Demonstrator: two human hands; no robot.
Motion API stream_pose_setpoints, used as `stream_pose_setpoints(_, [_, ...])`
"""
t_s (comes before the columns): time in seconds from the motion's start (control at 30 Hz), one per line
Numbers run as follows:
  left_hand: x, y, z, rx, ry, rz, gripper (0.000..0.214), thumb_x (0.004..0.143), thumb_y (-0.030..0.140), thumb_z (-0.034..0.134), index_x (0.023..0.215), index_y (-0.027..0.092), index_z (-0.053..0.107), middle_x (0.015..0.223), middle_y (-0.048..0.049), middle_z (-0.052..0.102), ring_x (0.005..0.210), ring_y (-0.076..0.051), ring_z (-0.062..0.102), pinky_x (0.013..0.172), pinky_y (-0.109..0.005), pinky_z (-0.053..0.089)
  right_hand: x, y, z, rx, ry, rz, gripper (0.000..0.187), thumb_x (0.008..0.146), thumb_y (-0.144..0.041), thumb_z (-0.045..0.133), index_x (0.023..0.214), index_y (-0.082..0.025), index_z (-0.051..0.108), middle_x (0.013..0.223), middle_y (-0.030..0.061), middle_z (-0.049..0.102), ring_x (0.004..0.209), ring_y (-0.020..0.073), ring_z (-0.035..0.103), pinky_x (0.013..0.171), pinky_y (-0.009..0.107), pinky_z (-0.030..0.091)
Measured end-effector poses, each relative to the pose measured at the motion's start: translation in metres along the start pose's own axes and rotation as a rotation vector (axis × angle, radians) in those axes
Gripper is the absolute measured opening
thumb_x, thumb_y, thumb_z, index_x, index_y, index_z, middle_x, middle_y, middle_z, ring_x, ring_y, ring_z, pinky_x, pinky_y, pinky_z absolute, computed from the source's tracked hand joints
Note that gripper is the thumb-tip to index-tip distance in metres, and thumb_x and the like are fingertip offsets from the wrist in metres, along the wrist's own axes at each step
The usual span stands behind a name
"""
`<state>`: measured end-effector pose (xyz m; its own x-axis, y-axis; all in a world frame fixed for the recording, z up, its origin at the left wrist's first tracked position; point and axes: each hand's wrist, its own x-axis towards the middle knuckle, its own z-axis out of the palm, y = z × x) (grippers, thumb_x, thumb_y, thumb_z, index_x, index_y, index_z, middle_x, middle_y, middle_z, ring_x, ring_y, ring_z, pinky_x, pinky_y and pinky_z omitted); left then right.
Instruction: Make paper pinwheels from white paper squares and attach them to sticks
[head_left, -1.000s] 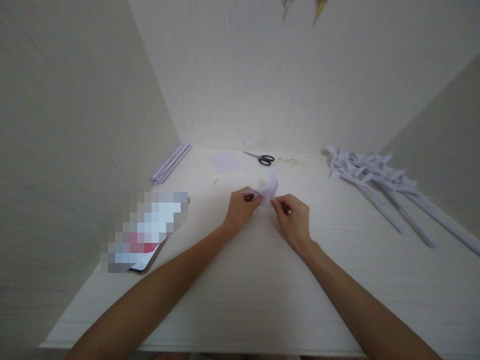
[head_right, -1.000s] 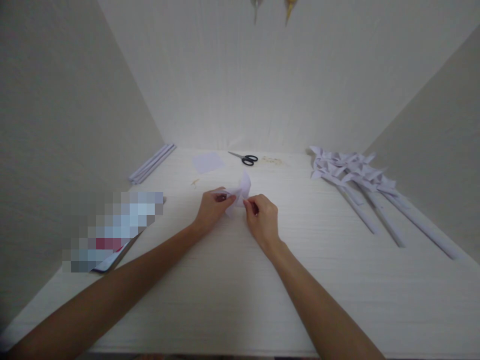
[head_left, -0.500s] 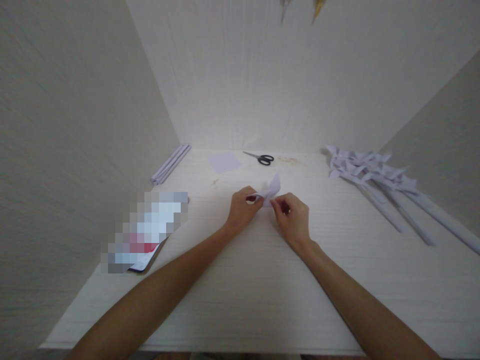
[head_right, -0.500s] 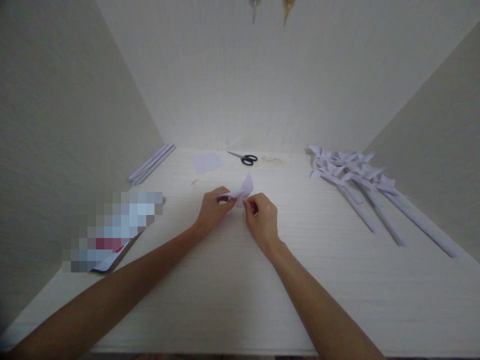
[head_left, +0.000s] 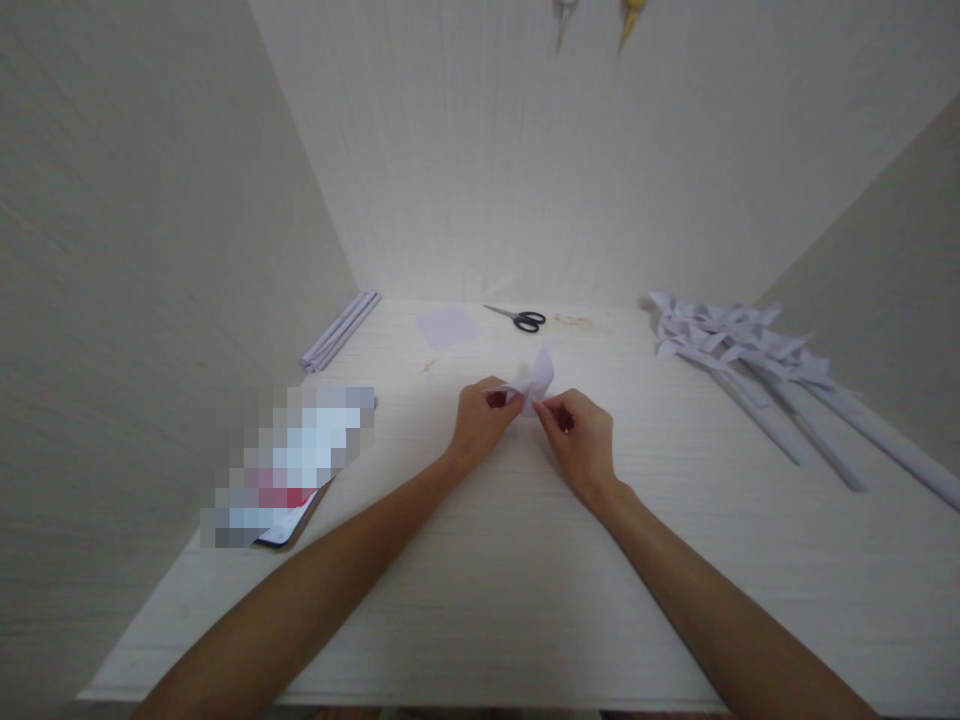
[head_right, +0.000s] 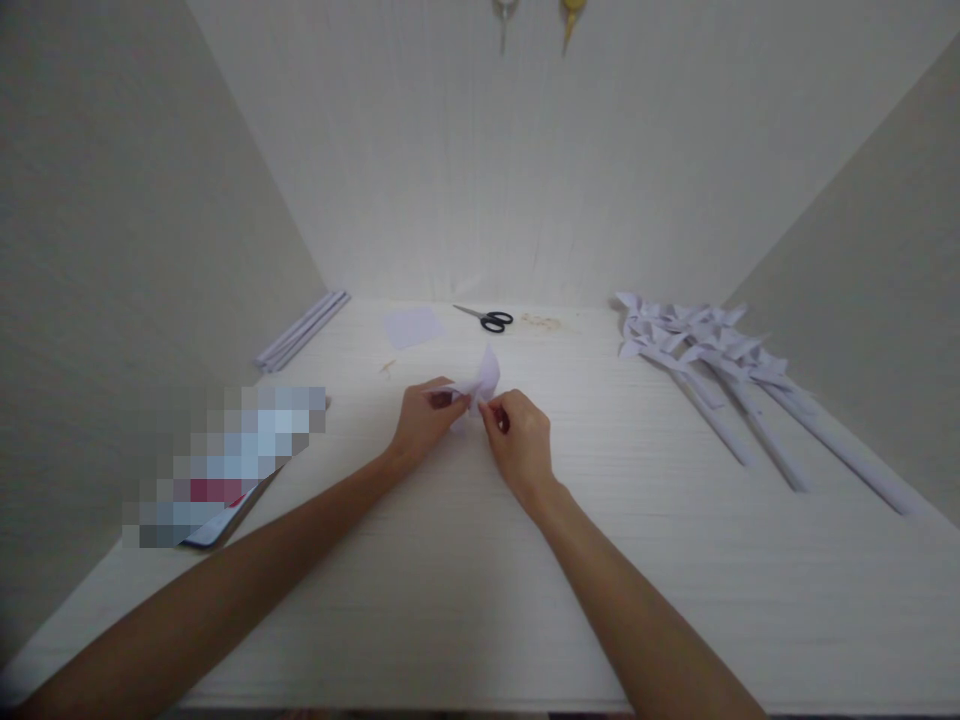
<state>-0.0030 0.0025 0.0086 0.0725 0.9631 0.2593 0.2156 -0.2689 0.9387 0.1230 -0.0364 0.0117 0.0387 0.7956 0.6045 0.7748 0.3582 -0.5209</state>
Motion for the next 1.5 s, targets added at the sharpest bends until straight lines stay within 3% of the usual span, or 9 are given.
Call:
stream_pose_setpoints(0.63, [-0.0001, 0.0014, 0.0008, -0.023, -0.013, -0.053, 0.01, 0.06, 0.024, 0.055, 0.057, 0.014, 0.056, 0.055, 0.0009, 0.054, 0.051, -0.009, 0.049, 0.047, -0.021, 0.037, -0.0001, 0.0011, 0.0001, -0.02, -0.001, -0.019, 0.019, 0.074, -0.024, 0.049, 0.057, -0.016, 0.048, 0.052, -0.0015, 0.048, 0.046, 0.0084, 0.042, 0.046, 0.021, 0.032])
stream_pose_setpoints(1.5, [-0.0005, 0.003, -0.0007, 0.073, -0.046, 0.028, 0.01, 0.063, 0.022, 0.051, 0.058, 0.015, 0.056, 0.055, 0.0008, 0.053, 0.053, -0.01, 0.049, 0.048, -0.02, 0.036, -0.0007, 0.0029, 0.0023, -0.03, -0.025, -0.018, 0.018, 0.074, -0.025, 0.047, 0.059, -0.017, 0.05, 0.054, -0.0003, 0.05, 0.048, 0.0096, 0.044, 0.047, 0.021, 0.033])
